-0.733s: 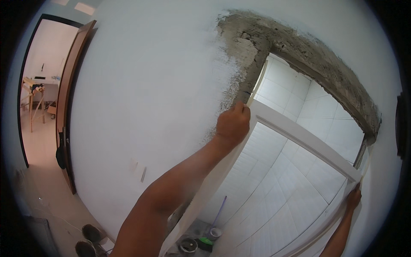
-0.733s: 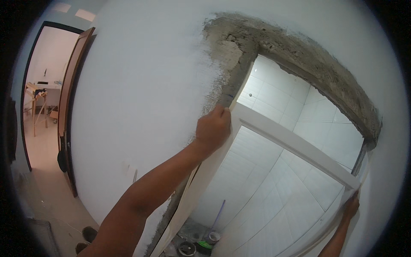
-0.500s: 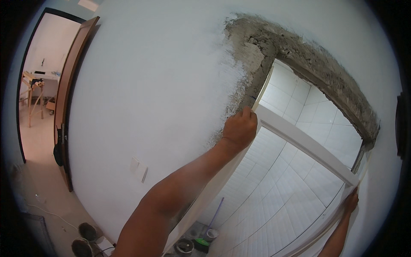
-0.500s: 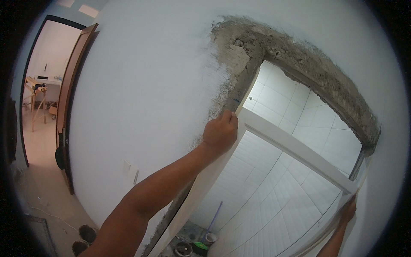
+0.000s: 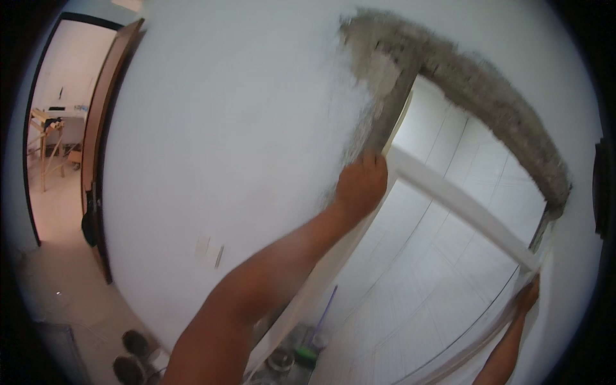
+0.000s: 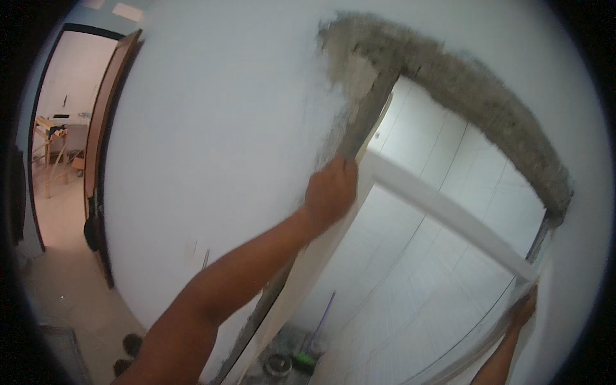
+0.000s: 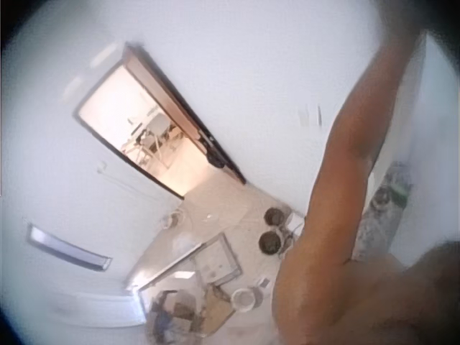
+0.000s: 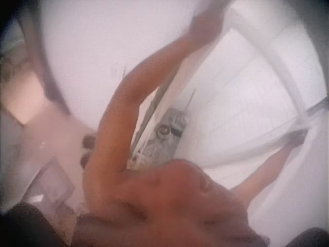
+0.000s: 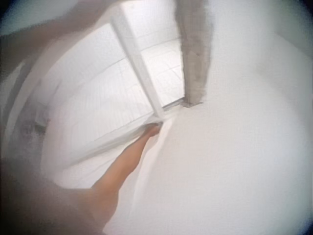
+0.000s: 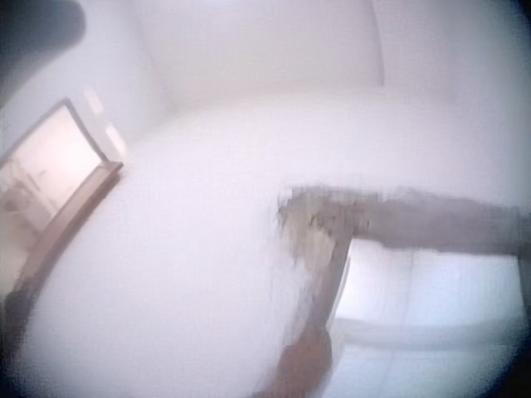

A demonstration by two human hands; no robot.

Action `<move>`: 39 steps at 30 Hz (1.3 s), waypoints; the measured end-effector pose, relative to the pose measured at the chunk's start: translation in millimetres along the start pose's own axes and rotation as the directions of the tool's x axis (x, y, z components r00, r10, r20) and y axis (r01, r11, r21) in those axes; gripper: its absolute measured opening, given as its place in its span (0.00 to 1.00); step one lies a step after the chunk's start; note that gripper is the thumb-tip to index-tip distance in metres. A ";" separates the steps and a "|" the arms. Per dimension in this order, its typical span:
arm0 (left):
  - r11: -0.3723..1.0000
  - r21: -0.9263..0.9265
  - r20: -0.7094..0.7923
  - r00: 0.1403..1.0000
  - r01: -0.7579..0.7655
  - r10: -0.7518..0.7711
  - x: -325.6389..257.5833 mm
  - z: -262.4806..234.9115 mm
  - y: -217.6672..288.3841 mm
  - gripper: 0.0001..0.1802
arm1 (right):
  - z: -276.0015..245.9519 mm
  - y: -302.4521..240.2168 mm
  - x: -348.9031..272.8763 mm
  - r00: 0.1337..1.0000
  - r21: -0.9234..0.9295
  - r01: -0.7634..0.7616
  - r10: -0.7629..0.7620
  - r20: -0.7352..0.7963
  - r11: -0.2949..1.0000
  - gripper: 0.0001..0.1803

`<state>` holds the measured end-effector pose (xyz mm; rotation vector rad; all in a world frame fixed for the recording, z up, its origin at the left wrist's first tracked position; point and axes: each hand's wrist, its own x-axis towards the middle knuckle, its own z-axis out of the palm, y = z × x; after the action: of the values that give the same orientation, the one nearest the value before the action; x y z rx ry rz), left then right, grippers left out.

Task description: The person positions a white door frame into a rough wall opening and uses a blue pen to mark the wall along the frame's edges. The person repeatedly lifts, aligns, and marks the frame to prepare for installation.

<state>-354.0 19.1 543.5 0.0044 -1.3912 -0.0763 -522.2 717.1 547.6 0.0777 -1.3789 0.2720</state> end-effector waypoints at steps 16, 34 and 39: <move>0.137 -0.425 0.868 0.446 0.895 -0.217 -297.4 -148.6 138.1 0.12 | -242.5 -380.5 -352.4 0.118 0.118 -0.992 -0.003 0.993 0.038 0.11; -0.221 0.286 0.855 -0.144 0.932 0.498 -371.6 -199.7 101.0 0.20 | -200.3 -387.7 -251.8 -0.131 0.735 0.165 -0.724 0.677 0.658 0.26; -0.174 0.073 0.861 0.026 0.982 0.508 -369.6 -209.0 100.8 0.20 | -213.5 -336.5 -206.3 -0.334 0.745 0.378 -0.670 0.663 0.550 0.22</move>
<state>-208.7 131.8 147.8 -0.9166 -2.1042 -2.5715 -272.4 407.4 339.9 1.4538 -2.5523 -0.7170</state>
